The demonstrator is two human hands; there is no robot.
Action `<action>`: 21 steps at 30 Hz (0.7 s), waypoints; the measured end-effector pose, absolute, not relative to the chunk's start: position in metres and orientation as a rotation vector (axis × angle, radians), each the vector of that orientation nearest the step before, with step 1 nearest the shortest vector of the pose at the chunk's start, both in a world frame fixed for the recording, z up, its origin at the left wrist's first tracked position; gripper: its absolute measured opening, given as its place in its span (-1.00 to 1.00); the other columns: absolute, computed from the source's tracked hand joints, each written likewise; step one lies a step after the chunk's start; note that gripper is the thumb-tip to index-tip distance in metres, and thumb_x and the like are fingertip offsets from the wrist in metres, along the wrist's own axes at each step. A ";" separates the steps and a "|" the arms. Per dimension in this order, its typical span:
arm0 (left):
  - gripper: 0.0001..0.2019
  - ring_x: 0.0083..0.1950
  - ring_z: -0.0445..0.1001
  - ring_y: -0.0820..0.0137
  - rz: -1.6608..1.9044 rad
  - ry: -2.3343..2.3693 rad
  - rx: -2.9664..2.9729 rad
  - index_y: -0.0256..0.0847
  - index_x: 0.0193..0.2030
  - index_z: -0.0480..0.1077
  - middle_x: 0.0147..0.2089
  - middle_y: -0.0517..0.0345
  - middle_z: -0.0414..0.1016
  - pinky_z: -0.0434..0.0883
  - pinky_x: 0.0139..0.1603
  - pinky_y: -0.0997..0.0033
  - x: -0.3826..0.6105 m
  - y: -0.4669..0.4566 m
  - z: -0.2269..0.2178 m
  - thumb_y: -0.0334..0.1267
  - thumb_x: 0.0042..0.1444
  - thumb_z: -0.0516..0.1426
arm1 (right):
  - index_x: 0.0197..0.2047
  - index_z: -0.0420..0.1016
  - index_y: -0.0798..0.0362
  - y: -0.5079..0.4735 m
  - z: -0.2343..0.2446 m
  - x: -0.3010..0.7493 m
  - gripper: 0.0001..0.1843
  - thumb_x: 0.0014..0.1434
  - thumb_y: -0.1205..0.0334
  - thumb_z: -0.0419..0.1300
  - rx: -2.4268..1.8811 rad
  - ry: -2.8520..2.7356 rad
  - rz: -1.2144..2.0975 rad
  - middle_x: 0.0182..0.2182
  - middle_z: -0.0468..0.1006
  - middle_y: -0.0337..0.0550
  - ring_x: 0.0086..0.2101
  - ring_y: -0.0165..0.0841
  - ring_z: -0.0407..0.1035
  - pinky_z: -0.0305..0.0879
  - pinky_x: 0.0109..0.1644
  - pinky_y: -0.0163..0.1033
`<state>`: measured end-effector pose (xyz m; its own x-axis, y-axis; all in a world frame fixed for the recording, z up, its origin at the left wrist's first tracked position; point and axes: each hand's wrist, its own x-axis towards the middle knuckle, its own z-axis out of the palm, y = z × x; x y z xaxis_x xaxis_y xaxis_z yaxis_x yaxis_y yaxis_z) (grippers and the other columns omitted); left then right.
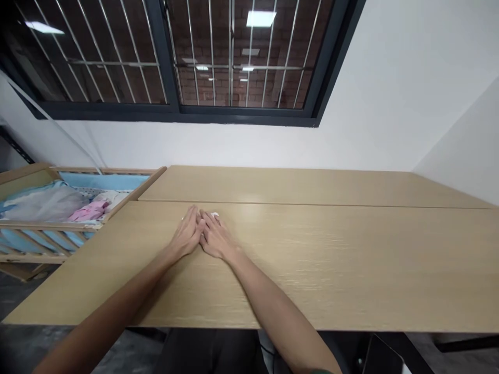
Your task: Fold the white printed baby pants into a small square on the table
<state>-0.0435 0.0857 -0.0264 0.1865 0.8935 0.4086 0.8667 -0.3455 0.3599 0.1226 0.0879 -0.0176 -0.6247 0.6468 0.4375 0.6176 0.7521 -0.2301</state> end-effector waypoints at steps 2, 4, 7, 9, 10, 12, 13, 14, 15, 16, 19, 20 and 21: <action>-0.29 0.56 -0.07 0.09 0.810 1.701 2.488 -0.51 0.49 -0.08 0.53 -0.34 -0.03 0.03 0.51 0.02 -0.036 0.082 -0.037 0.05 0.43 -0.25 | 0.50 0.04 0.15 0.090 -0.020 0.121 -0.30 0.33 0.26 -0.01 -0.990 -2.553 0.112 0.46 0.07 0.06 0.44 -0.14 -0.13 -0.25 0.51 0.10; -0.28 0.57 -0.09 0.12 0.729 1.697 2.550 -0.48 0.49 -0.06 0.55 -0.28 -0.05 -0.01 0.52 0.07 -0.037 0.080 -0.045 0.08 0.42 -0.27 | 0.51 0.01 0.16 0.092 -0.023 0.120 -0.26 0.30 0.27 0.01 -1.055 -2.584 0.135 0.47 0.05 0.05 0.45 -0.15 -0.17 -0.30 0.51 0.09; -0.27 0.57 -0.11 0.13 0.636 1.761 2.607 -0.50 0.50 -0.06 0.54 -0.28 -0.05 -0.02 0.53 0.07 -0.048 0.080 -0.050 0.09 0.43 -0.29 | 0.54 -0.07 0.17 0.093 -0.026 0.124 -0.23 0.34 0.14 -0.01 -1.119 -2.571 0.173 0.48 0.00 0.05 0.46 -0.16 -0.20 -0.30 0.51 0.08; -0.26 0.57 -0.12 0.11 0.623 1.800 2.604 -0.51 0.50 -0.06 0.54 -0.30 -0.03 -0.03 0.52 0.04 -0.055 0.080 -0.050 0.09 0.42 -0.27 | 0.54 -0.09 0.17 0.092 -0.026 0.130 -0.23 0.40 0.00 -0.05 -1.157 -2.546 0.206 0.49 -0.03 0.05 0.47 -0.15 -0.22 -0.28 0.51 0.08; -0.27 0.57 -0.12 0.10 0.620 1.816 2.602 -0.50 0.50 -0.06 0.54 -0.30 -0.03 -0.03 0.52 0.03 -0.058 0.079 -0.050 0.08 0.42 -0.26 | 0.54 -0.09 0.17 0.091 -0.026 0.133 -0.21 0.41 -0.08 -0.08 -1.178 -2.532 0.223 0.49 -0.05 0.06 0.47 -0.14 -0.23 -0.27 0.51 0.08; -0.27 0.57 -0.12 0.05 0.622 1.852 2.592 -0.51 0.49 -0.06 0.53 -0.34 -0.04 -0.02 0.51 -0.04 -0.061 0.076 -0.048 0.08 0.42 -0.24 | 0.54 -0.11 0.20 0.090 -0.026 0.139 -0.15 0.42 -0.20 -0.14 -1.215 -2.512 0.258 0.49 -0.06 0.11 0.47 -0.12 -0.23 -0.24 0.50 0.09; -0.26 0.57 -0.12 0.01 0.628 1.871 2.588 -0.53 0.49 -0.06 0.53 -0.38 -0.06 -0.01 0.49 -0.09 -0.062 0.074 -0.045 0.08 0.41 -0.22 | 0.54 -0.13 0.21 0.089 -0.026 0.141 -0.12 0.41 -0.24 -0.15 -1.230 -2.502 0.270 0.49 -0.08 0.14 0.47 -0.11 -0.23 -0.23 0.50 0.10; -0.25 0.56 -0.13 -0.03 0.634 1.875 2.594 -0.53 0.49 -0.05 0.54 -0.41 -0.09 0.00 0.48 -0.13 -0.062 0.073 -0.042 0.10 0.41 -0.20 | 0.54 -0.15 0.22 0.088 -0.026 0.144 -0.10 0.40 -0.26 -0.15 -1.243 -2.487 0.272 0.49 -0.10 0.17 0.47 -0.08 -0.25 -0.22 0.49 0.12; -0.24 0.56 -0.12 -0.06 0.638 1.854 2.616 -0.50 0.48 -0.03 0.54 -0.41 -0.11 0.02 0.46 -0.16 -0.063 0.071 -0.038 0.13 0.39 -0.17 | 0.54 -0.16 0.23 0.087 -0.026 0.146 -0.08 0.40 -0.27 -0.14 -1.248 -2.466 0.257 0.50 -0.13 0.20 0.47 -0.05 -0.27 -0.20 0.49 0.15; -0.24 0.55 -0.09 -0.08 0.639 1.814 2.644 -0.43 0.48 0.00 0.55 -0.38 -0.11 0.05 0.44 -0.18 -0.063 0.069 -0.034 0.16 0.37 -0.13 | 0.54 -0.15 0.24 0.086 -0.026 0.148 -0.07 0.38 -0.26 -0.10 -1.242 -2.441 0.226 0.50 -0.17 0.23 0.47 -0.01 -0.29 -0.19 0.48 0.18; -0.25 0.46 0.13 -0.06 0.610 1.680 2.698 -0.24 0.43 0.13 0.50 -0.25 0.07 0.14 0.38 -0.16 -0.066 0.067 -0.026 0.25 0.29 -0.02 | 0.52 -0.09 0.23 0.083 -0.027 0.151 -0.11 0.33 -0.13 0.06 -1.144 -2.390 0.111 0.49 -0.18 0.29 0.45 0.08 -0.27 -0.15 0.46 0.23; -0.26 0.42 0.19 -0.05 0.599 1.666 2.692 -0.23 0.41 0.17 0.47 -0.23 0.15 0.15 0.37 -0.16 -0.067 0.067 -0.024 0.27 0.27 0.00 | 0.51 -0.07 0.21 0.082 -0.027 0.152 -0.13 0.31 -0.07 0.10 -1.102 -2.382 0.095 0.48 -0.15 0.29 0.44 0.07 -0.23 -0.12 0.45 0.22; -0.26 0.38 0.24 -0.06 0.591 1.670 2.682 -0.24 0.38 0.20 0.44 -0.23 0.22 0.15 0.36 -0.17 -0.068 0.067 -0.024 0.28 0.26 0.02 | 0.51 -0.05 0.19 0.082 -0.028 0.153 -0.14 0.30 -0.01 0.12 -1.070 -2.371 0.098 0.46 -0.10 0.30 0.43 0.06 -0.18 -0.10 0.44 0.21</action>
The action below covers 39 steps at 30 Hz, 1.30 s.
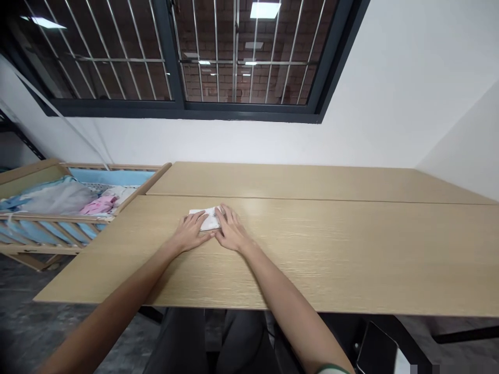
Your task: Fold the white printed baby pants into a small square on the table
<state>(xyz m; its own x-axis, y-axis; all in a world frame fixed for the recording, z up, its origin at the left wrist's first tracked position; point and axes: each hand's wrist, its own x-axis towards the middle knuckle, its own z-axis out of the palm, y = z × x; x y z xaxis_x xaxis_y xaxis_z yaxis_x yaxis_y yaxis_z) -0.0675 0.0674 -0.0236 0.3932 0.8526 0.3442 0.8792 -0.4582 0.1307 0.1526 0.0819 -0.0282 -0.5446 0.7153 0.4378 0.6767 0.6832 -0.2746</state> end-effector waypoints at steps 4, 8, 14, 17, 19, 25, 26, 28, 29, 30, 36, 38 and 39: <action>-0.35 0.33 0.32 -0.05 -0.554 -1.603 -2.572 -0.27 0.33 0.28 0.40 -0.23 0.29 0.18 0.36 -0.11 -0.070 0.073 -0.024 0.13 0.24 0.10 | 0.49 -0.04 0.16 0.081 -0.031 0.153 -0.16 0.25 0.11 0.15 -1.063 -2.295 0.208 0.41 0.01 0.30 0.39 0.04 -0.08 -0.01 0.42 0.22; -0.46 0.32 0.35 -0.01 -0.573 -1.594 -2.589 -0.27 0.28 0.32 0.38 -0.22 0.32 0.18 0.38 -0.06 -0.070 0.076 -0.025 -0.14 0.18 0.14 | 0.48 -0.03 0.16 0.082 -0.030 0.152 -0.16 0.21 0.18 0.16 -1.092 -2.267 0.295 0.39 0.03 0.29 0.38 0.04 -0.04 0.00 0.41 0.23; -0.61 0.33 0.36 0.06 -0.700 -1.582 -2.636 -0.31 0.19 0.38 0.31 -0.27 0.39 0.16 0.42 -0.02 -0.067 0.076 -0.027 -0.34 0.23 0.04 | 0.47 -0.01 0.18 0.082 -0.026 0.151 -0.17 0.21 0.20 0.17 -1.108 -2.265 0.333 0.37 0.06 0.30 0.37 0.03 0.00 0.00 0.41 0.21; -0.63 0.26 0.43 0.07 -0.841 -1.616 -2.649 -0.34 0.18 0.37 0.16 -0.29 0.51 0.19 0.40 -0.03 -0.066 0.075 -0.024 -0.36 0.26 0.00 | 0.48 -0.05 0.23 0.082 -0.027 0.151 -0.12 0.21 0.16 0.20 -1.108 -2.232 0.358 0.38 0.06 0.34 0.38 0.04 -0.01 -0.02 0.43 0.20; -0.67 0.19 0.47 0.08 -0.968 -1.650 -2.649 -0.30 0.14 0.39 0.06 -0.23 0.55 0.22 0.38 -0.05 -0.067 0.073 -0.019 -0.33 0.30 -0.02 | 0.49 -0.11 0.26 0.081 -0.027 0.149 0.00 0.17 0.09 0.29 -1.119 -2.154 0.408 0.40 0.03 0.37 0.39 0.07 -0.06 -0.05 0.44 0.22; -0.63 0.07 0.52 0.19 -1.508 -1.760 -2.618 -0.24 0.14 0.34 0.06 -0.11 0.55 0.44 0.15 0.14 -0.067 0.069 -0.004 -0.12 0.41 -0.13 | 0.51 -0.28 0.05 0.075 -0.013 0.140 0.13 0.15 -0.04 0.36 -0.909 -1.755 0.940 0.35 0.24 0.22 0.28 -0.09 0.26 0.27 0.31 0.12; -0.60 0.00 0.56 0.21 -1.588 -1.783 -2.635 -0.26 0.13 0.33 0.02 -0.11 0.57 0.49 0.04 0.20 -0.065 0.070 -0.003 -0.08 0.42 -0.16 | 0.49 -0.20 0.02 0.074 -0.010 0.138 0.06 0.16 -0.03 0.35 -0.847 -1.688 1.031 0.32 0.32 0.18 0.23 -0.12 0.33 0.33 0.27 0.09; -0.54 -0.14 0.60 0.25 -1.697 -1.832 -2.704 -0.31 0.10 0.32 -0.08 -0.10 0.60 0.53 -0.16 0.29 -0.061 0.073 -0.004 -0.02 0.43 -0.19 | 0.40 0.08 0.02 0.075 -0.003 0.136 -0.13 0.15 -0.02 0.36 -0.787 -1.568 1.149 0.22 0.45 0.13 0.13 -0.13 0.44 0.41 0.20 0.05; -0.53 -0.19 0.61 0.26 -1.729 -1.855 -2.745 -0.33 0.10 0.31 -0.12 -0.11 0.60 0.54 -0.20 0.30 -0.059 0.074 -0.006 0.00 0.43 -0.19 | 0.32 0.20 0.03 0.075 -0.001 0.136 -0.23 0.14 -0.01 0.37 -0.786 -1.520 1.184 0.17 0.51 0.12 0.09 -0.12 0.48 0.44 0.17 0.04; -0.53 -0.21 0.62 0.27 -1.748 -1.877 -2.786 -0.35 0.12 0.29 -0.14 -0.11 0.61 0.55 -0.22 0.31 -0.058 0.075 -0.008 0.00 0.42 -0.17 | 0.25 0.29 0.05 0.077 -0.001 0.136 -0.31 0.14 -0.01 0.37 -0.797 -1.479 1.210 0.12 0.55 0.12 0.04 -0.11 0.51 0.47 0.12 0.04; -0.24 -0.50 0.53 0.30 -1.540 -2.091 -2.913 -0.38 0.40 -0.08 -0.39 0.12 0.57 0.52 -0.41 0.27 -0.062 0.072 -0.023 -0.02 0.25 0.16 | 0.04 0.49 0.12 0.087 -0.015 0.144 -0.57 0.16 0.07 0.34 -1.179 -1.596 0.946 -0.14 0.65 0.06 -0.20 -0.16 0.55 0.51 -0.11 -0.05; -0.21 -0.50 0.51 0.29 -1.410 -2.148 -2.878 -0.42 0.41 -0.11 -0.44 0.20 0.52 0.51 -0.35 0.23 -0.063 0.070 -0.025 -0.09 0.22 0.18 | -0.04 0.52 0.12 0.088 -0.020 0.147 -0.64 0.16 0.09 0.33 -1.320 -1.735 0.753 -0.20 0.65 0.03 -0.23 -0.18 0.52 0.47 -0.12 -0.09; -0.24 -0.43 0.53 0.27 -1.355 -2.154 -2.857 -0.41 0.41 -0.09 -0.40 0.18 0.53 0.52 -0.27 0.22 -0.063 0.069 -0.025 -0.13 0.22 0.18 | -0.07 0.54 0.13 0.088 -0.021 0.148 -0.67 0.18 0.08 0.31 -1.359 -1.794 0.677 -0.23 0.64 0.02 -0.24 -0.19 0.50 0.44 -0.12 -0.11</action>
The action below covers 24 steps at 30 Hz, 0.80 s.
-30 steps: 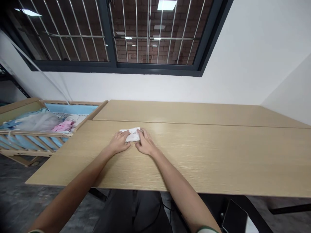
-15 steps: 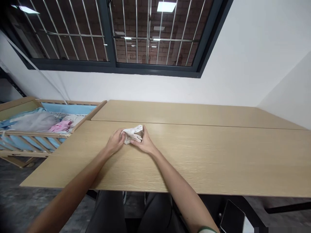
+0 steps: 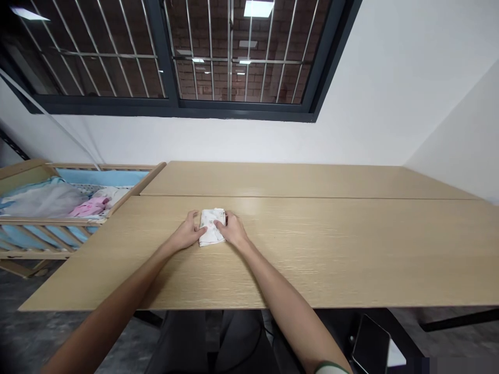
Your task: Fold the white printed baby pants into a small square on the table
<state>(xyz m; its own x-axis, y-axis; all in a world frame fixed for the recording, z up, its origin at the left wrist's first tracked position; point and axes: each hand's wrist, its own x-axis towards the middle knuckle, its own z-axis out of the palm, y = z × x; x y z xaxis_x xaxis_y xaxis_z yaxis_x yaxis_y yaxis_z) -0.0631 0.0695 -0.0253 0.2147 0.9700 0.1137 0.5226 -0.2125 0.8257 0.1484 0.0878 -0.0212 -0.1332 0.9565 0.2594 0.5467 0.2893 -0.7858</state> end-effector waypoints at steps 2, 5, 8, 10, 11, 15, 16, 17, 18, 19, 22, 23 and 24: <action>-0.31 -0.25 0.58 0.23 0.840 1.435 1.901 -0.37 0.39 -0.01 -0.27 0.08 0.56 0.50 -0.11 0.19 -0.063 0.069 -0.023 -0.18 0.22 0.16 | -0.15 0.54 0.13 0.088 -0.023 0.150 -0.71 0.26 0.05 0.23 -1.388 -1.880 0.572 -0.28 0.61 -0.01 -0.26 -0.22 0.47 0.39 -0.13 -0.16; -0.41 -0.08 0.58 0.16 0.774 1.486 1.998 -0.30 0.36 0.10 -0.10 -0.06 0.57 0.45 0.01 0.17 -0.063 0.068 -0.018 -0.18 0.24 0.12 | -0.28 0.52 0.11 0.090 -0.025 0.150 -0.65 0.37 0.06 0.07 -1.402 -1.943 0.467 -0.35 0.57 -0.04 -0.29 -0.26 0.42 0.32 -0.13 -0.21; -0.49 0.00 0.57 0.10 0.703 1.546 2.072 -0.26 0.34 0.15 -0.01 -0.14 0.56 0.43 0.02 0.16 -0.063 0.067 -0.016 -0.18 0.28 0.05 | -0.35 0.49 0.09 0.094 -0.026 0.150 -0.59 0.42 0.06 0.00 -1.412 -1.966 0.405 -0.39 0.53 -0.08 -0.31 -0.28 0.38 0.29 -0.14 -0.23; -0.52 0.03 0.57 0.07 0.661 1.586 2.111 -0.24 0.32 0.16 0.03 -0.15 0.56 0.43 0.01 0.15 -0.062 0.066 -0.015 -0.18 0.30 0.01 | -0.35 0.49 0.08 0.098 -0.026 0.151 -0.58 0.43 0.05 -0.01 -1.362 -1.981 0.390 -0.38 0.51 -0.10 -0.27 -0.27 0.37 0.29 -0.12 -0.22; -0.53 0.04 0.57 0.07 0.642 1.603 2.129 -0.23 0.32 0.17 0.04 -0.16 0.56 0.43 0.01 0.16 -0.062 0.065 -0.016 -0.19 0.31 -0.01 | -0.33 0.50 0.08 0.099 -0.026 0.152 -0.58 0.43 0.04 -0.02 -1.313 -1.987 0.392 -0.36 0.50 -0.10 -0.23 -0.26 0.37 0.30 -0.09 -0.22; -0.55 0.03 0.58 0.10 0.581 1.656 2.187 -0.24 0.32 0.15 0.07 -0.18 0.57 0.43 -0.02 0.20 -0.059 0.063 -0.014 -0.21 0.33 -0.05 | -0.20 0.55 0.07 0.104 -0.026 0.151 -0.60 0.44 0.04 -0.02 -1.149 -1.999 0.427 -0.29 0.52 -0.07 -0.11 -0.23 0.37 0.33 0.00 -0.19; -0.56 0.02 0.59 0.11 0.568 1.673 2.197 -0.24 0.32 0.15 0.07 -0.19 0.57 0.43 -0.02 0.22 -0.058 0.062 -0.012 -0.22 0.34 -0.06 | -0.19 0.56 0.07 0.104 -0.027 0.151 -0.60 0.44 0.04 -0.02 -1.152 -2.007 0.441 -0.29 0.53 -0.07 -0.12 -0.23 0.38 0.34 0.01 -0.18; -0.57 0.01 0.59 0.11 0.556 1.696 2.205 -0.24 0.31 0.16 0.07 -0.19 0.57 0.43 -0.03 0.22 -0.057 0.061 -0.009 -0.22 0.34 -0.07 | -0.18 0.56 0.08 0.105 -0.028 0.150 -0.60 0.44 0.04 -0.02 -1.170 -2.013 0.456 -0.29 0.54 -0.06 -0.14 -0.23 0.39 0.35 0.01 -0.17; -0.57 0.00 0.59 0.10 0.545 1.728 2.210 -0.25 0.31 0.16 0.07 -0.21 0.57 0.43 -0.03 0.21 -0.055 0.059 -0.005 -0.21 0.35 -0.07 | -0.16 0.57 0.09 0.105 -0.028 0.150 -0.60 0.44 0.05 -0.02 -1.201 -2.007 0.468 -0.29 0.56 -0.05 -0.15 -0.22 0.40 0.36 0.01 -0.16; -0.57 0.00 0.59 0.07 0.537 1.770 2.213 -0.27 0.31 0.16 0.05 -0.23 0.57 0.43 -0.03 0.18 -0.053 0.055 0.000 -0.21 0.35 -0.07 | -0.10 0.57 0.11 0.105 -0.028 0.149 -0.59 0.44 0.05 -0.02 -1.238 -1.983 0.471 -0.25 0.57 -0.03 -0.15 -0.22 0.42 0.37 0.02 -0.14; -0.51 0.08 0.54 -0.07 0.544 1.905 2.233 -0.38 0.34 0.15 0.03 -0.39 0.54 0.39 0.06 0.02 -0.039 0.036 0.013 -0.19 0.35 -0.10 | 0.25 0.41 0.15 0.101 -0.020 0.152 -0.50 0.44 0.03 -0.01 -1.262 -1.936 0.408 0.04 0.54 0.11 0.04 -0.18 0.41 0.33 0.16 -0.06; -0.48 0.12 0.50 -0.12 0.554 1.926 2.272 -0.42 0.35 0.15 0.05 -0.44 0.52 0.37 0.09 -0.05 -0.033 0.026 0.015 -0.18 0.35 -0.10 | 0.34 0.33 0.13 0.099 -0.016 0.154 -0.46 0.44 0.01 -0.01 -1.221 -1.984 0.376 0.17 0.46 0.14 0.15 -0.16 0.35 0.26 0.25 -0.02; -0.46 0.15 0.46 -0.16 0.566 1.929 2.331 -0.45 0.36 0.15 0.09 -0.48 0.49 0.35 0.12 -0.11 -0.025 0.015 0.015 -0.16 0.35 -0.10 | 0.40 0.25 0.09 0.095 -0.010 0.155 -0.42 0.45 -0.01 -0.02 -1.159 -2.070 0.355 0.28 0.36 0.14 0.25 -0.15 0.26 0.17 0.33 0.02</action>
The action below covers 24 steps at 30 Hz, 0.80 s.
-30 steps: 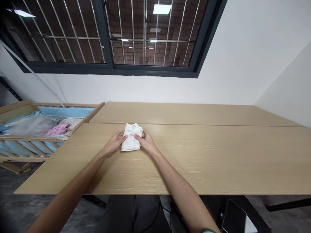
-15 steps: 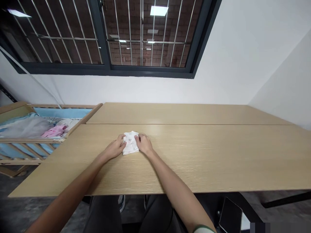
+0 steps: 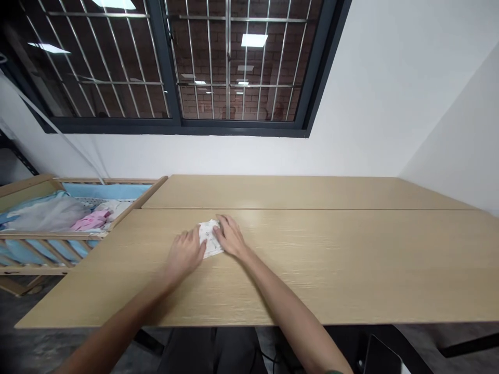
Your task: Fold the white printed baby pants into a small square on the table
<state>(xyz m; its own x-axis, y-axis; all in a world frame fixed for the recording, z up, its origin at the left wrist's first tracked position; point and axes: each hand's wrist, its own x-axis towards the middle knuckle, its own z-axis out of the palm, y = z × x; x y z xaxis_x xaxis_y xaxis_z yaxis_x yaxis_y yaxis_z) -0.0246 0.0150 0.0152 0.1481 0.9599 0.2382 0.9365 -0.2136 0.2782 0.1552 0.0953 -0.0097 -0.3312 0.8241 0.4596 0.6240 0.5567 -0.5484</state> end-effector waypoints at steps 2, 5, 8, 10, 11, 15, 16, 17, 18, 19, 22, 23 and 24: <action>-0.41 0.20 0.39 -0.24 0.583 1.897 2.477 -0.49 0.35 0.21 0.19 -0.54 0.41 0.32 0.15 -0.20 -0.007 -0.008 0.007 -0.09 0.33 -0.08 | 0.46 0.18 -0.03 0.087 0.002 0.157 -0.42 0.47 -0.04 -0.06 -0.995 -2.301 0.360 0.42 0.18 0.02 0.38 -0.17 0.06 -0.02 0.44 0.06; -0.34 0.28 0.29 -0.37 0.589 1.906 2.577 -0.60 0.26 0.34 0.26 -0.65 0.33 0.27 0.19 -0.30 0.018 -0.035 -0.017 0.01 0.29 -0.03 | 0.46 0.18 -0.19 0.076 0.014 0.152 -0.46 0.51 -0.04 -0.15 -0.737 -2.588 0.487 0.45 0.12 -0.21 0.42 -0.26 -0.02 -0.08 0.48 0.02; -0.28 0.27 0.30 -0.39 0.529 1.935 2.577 -0.62 0.18 0.43 0.19 -0.69 0.39 0.28 0.19 -0.31 0.031 -0.045 -0.034 0.12 0.28 -0.03 | 0.42 0.25 -0.26 0.076 0.013 0.145 -0.49 0.50 -0.08 -0.15 -0.593 -2.756 0.611 0.42 0.20 -0.32 0.42 -0.31 0.01 -0.09 0.49 -0.03; -0.29 0.27 0.34 -0.35 0.467 1.935 2.575 -0.58 0.18 0.44 0.19 -0.65 0.41 0.31 0.19 -0.26 0.032 -0.044 -0.036 0.13 0.27 -0.02 | 0.43 0.23 -0.25 0.087 0.011 0.142 -0.46 0.49 -0.11 -0.14 -0.628 -2.830 0.675 0.44 0.15 -0.31 0.43 -0.29 -0.04 -0.16 0.51 -0.02; -0.30 0.28 0.33 -0.33 0.440 1.935 2.574 -0.57 0.20 0.42 0.22 -0.63 0.40 0.31 0.20 -0.23 0.031 -0.042 -0.034 0.12 0.27 0.00 | 0.44 0.20 -0.23 0.095 0.010 0.142 -0.44 0.49 -0.13 -0.15 -0.666 -2.861 0.705 0.46 0.09 -0.30 0.44 -0.28 -0.09 -0.22 0.52 -0.02; -0.31 0.35 0.27 -0.30 0.309 1.951 2.546 -0.62 0.29 0.32 0.34 -0.61 0.26 0.30 0.24 -0.15 0.030 -0.040 -0.018 0.05 0.31 0.00 | 0.52 0.00 -0.14 0.138 0.010 0.142 -0.35 0.48 -0.16 -0.18 -0.883 -2.898 0.696 0.51 -0.11 -0.24 0.48 -0.22 -0.30 -0.44 0.52 -0.01; -0.30 0.36 0.26 -0.30 0.270 1.950 2.535 -0.65 0.30 0.30 0.35 -0.63 0.24 0.30 0.25 -0.14 0.031 -0.041 -0.014 0.04 0.32 0.00 | 0.53 -0.05 -0.10 0.148 0.009 0.142 -0.33 0.48 -0.16 -0.19 -0.939 -2.891 0.657 0.51 -0.15 -0.22 0.48 -0.22 -0.35 -0.47 0.52 -0.02; -0.29 0.36 0.26 -0.30 0.238 1.947 2.525 -0.66 0.30 0.29 0.35 -0.64 0.23 0.30 0.25 -0.13 0.031 -0.042 -0.011 0.05 0.32 0.00 | 0.54 -0.08 -0.06 0.157 0.009 0.142 -0.32 0.48 -0.14 -0.20 -0.988 -2.883 0.619 0.51 -0.17 -0.19 0.48 -0.22 -0.37 -0.49 0.52 -0.03; -0.29 0.36 0.26 -0.30 0.218 1.942 2.517 -0.65 0.31 0.28 0.35 -0.65 0.23 0.30 0.26 -0.11 0.032 -0.043 -0.007 0.05 0.32 0.00 | 0.55 -0.10 -0.01 0.163 0.007 0.142 -0.31 0.48 -0.13 -0.22 -1.021 -2.875 0.589 0.52 -0.18 -0.16 0.48 -0.22 -0.38 -0.48 0.52 -0.04; -0.29 0.35 0.27 -0.28 0.204 1.938 2.511 -0.65 0.31 0.28 0.35 -0.64 0.23 0.30 0.26 -0.10 0.032 -0.044 -0.004 0.05 0.32 0.01 | 0.55 -0.11 0.03 0.168 0.005 0.142 -0.30 0.48 -0.12 -0.23 -1.042 -2.864 0.569 0.51 -0.18 -0.13 0.48 -0.23 -0.37 -0.45 0.52 -0.06; -0.36 0.34 0.29 -0.22 0.175 1.893 2.494 -0.61 0.26 0.34 0.35 -0.60 0.24 0.33 0.23 -0.04 0.028 -0.042 0.006 0.02 0.33 0.00 | 0.54 -0.07 0.06 0.171 -0.001 0.142 -0.29 0.48 -0.12 -0.26 -1.072 -2.821 0.518 0.51 -0.11 -0.10 0.47 -0.24 -0.28 -0.37 0.51 -0.10; -0.40 0.32 0.33 -0.18 0.172 1.872 2.472 -0.56 0.22 0.37 0.33 -0.56 0.29 0.35 0.20 0.00 0.025 -0.040 0.011 0.00 0.34 -0.01 | 0.54 -0.06 0.06 0.168 -0.003 0.141 -0.29 0.48 -0.12 -0.27 -1.086 -2.805 0.485 0.50 -0.09 -0.09 0.47 -0.23 -0.25 -0.35 0.51 -0.09; -0.45 0.26 0.40 -0.12 0.170 1.858 2.440 -0.50 0.18 0.41 0.28 -0.49 0.37 0.38 0.16 0.05 0.021 -0.035 0.016 -0.01 0.35 -0.03 | 0.54 -0.04 0.07 0.165 -0.005 0.141 -0.29 0.49 -0.11 -0.27 -1.105 -2.788 0.436 0.50 -0.07 -0.07 0.47 -0.22 -0.24 -0.32 0.50 -0.08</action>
<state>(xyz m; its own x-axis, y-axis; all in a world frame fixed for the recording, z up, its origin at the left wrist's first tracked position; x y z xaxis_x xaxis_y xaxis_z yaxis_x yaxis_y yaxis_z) 0.0205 -0.0355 0.0160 0.2631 0.9637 0.0460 0.9560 -0.2668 0.1223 0.1411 0.1650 -0.0046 -0.7288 0.6848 -0.0023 0.6528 0.6938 -0.3041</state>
